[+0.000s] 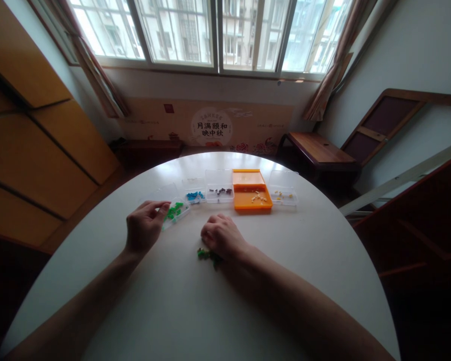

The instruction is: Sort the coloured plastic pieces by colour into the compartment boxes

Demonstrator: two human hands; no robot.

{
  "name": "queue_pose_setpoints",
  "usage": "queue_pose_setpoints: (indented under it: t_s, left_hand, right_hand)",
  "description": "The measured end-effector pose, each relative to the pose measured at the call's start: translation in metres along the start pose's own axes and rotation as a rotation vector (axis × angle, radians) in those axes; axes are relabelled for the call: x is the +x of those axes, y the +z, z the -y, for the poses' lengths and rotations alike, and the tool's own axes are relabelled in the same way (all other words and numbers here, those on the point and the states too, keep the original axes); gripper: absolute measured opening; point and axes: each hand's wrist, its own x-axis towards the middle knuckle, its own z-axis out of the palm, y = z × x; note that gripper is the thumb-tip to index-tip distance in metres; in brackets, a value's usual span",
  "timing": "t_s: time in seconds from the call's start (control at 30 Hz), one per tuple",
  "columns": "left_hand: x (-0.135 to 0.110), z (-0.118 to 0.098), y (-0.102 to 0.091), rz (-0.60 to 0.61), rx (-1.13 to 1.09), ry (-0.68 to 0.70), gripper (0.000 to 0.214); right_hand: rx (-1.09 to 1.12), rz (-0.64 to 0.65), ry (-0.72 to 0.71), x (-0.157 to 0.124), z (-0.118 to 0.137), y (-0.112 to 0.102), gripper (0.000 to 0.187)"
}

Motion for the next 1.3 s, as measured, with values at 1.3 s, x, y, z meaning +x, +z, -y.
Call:
queue_pose_setpoints:
  t_s: [1.3]
  left_hand:
    - [-0.003, 0.001, -0.006, -0.115, 0.135, 0.21, 0.01]
  right_hand:
    - [0.351, -0.16, 0.163, 0.002, 0.004, -0.002, 0.006]
